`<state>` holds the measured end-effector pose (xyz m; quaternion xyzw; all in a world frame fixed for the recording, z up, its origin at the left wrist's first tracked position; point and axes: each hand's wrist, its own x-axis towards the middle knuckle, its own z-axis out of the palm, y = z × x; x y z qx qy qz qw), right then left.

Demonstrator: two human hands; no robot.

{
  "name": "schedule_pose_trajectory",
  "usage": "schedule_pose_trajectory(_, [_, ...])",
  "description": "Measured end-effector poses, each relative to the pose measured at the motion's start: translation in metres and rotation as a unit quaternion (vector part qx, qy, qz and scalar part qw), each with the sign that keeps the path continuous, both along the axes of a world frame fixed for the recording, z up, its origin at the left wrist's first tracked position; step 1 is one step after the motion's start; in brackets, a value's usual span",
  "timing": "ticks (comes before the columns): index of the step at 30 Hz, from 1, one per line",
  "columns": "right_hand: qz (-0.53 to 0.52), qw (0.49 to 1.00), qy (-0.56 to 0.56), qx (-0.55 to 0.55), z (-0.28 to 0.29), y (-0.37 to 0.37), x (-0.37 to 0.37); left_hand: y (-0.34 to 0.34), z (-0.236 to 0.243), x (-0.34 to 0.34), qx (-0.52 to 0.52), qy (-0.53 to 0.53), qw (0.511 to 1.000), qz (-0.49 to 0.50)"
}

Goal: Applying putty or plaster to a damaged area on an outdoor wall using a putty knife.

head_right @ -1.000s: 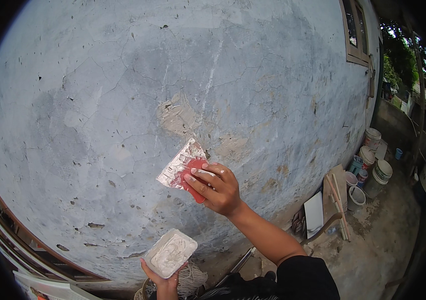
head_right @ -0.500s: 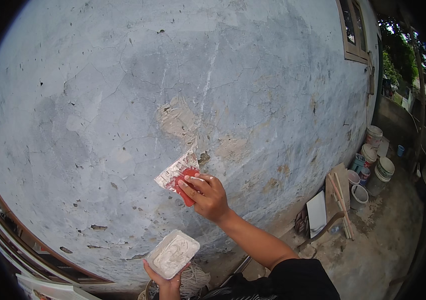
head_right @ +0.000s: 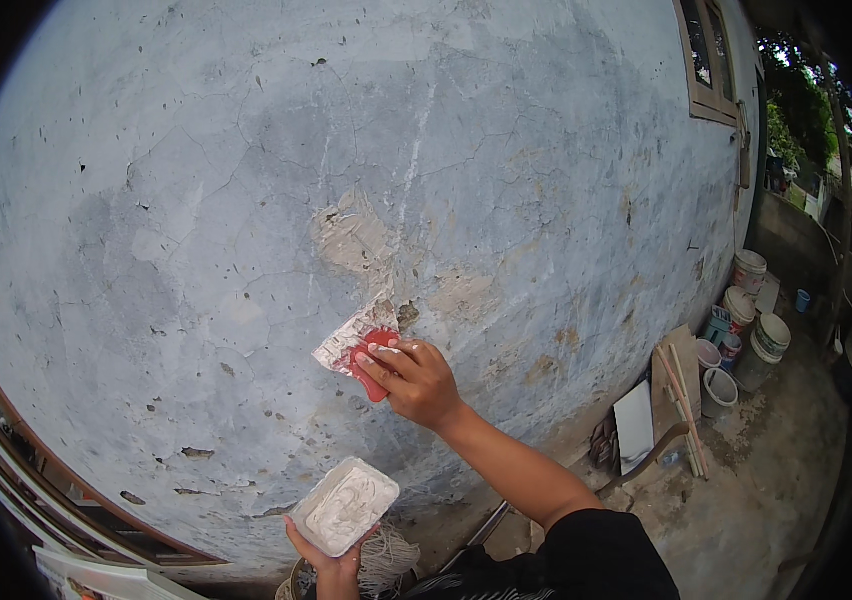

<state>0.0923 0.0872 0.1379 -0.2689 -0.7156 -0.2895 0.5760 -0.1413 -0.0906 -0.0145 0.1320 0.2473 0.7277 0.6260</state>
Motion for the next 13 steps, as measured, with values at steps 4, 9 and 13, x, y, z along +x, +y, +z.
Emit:
schedule_pose_trajectory(4, [0.015, 1.0, -0.002, 0.002, 0.006, -0.016, 0.013, 0.001, -0.012, -0.008, -0.027, -0.017, 0.999, 0.01])
schedule_pose_trajectory(9, [0.007, 0.996, 0.048, 0.07, 0.038, -0.019, 0.014, 0.0, -0.009, -0.007, -0.03, -0.018, 0.999, 0.016])
schedule_pose_trajectory(13, [-0.021, 0.999, 0.01, 0.041, 0.034, 0.011, 0.005, 0.001, -0.004, -0.003, -0.032, -0.008, 0.999, 0.002])
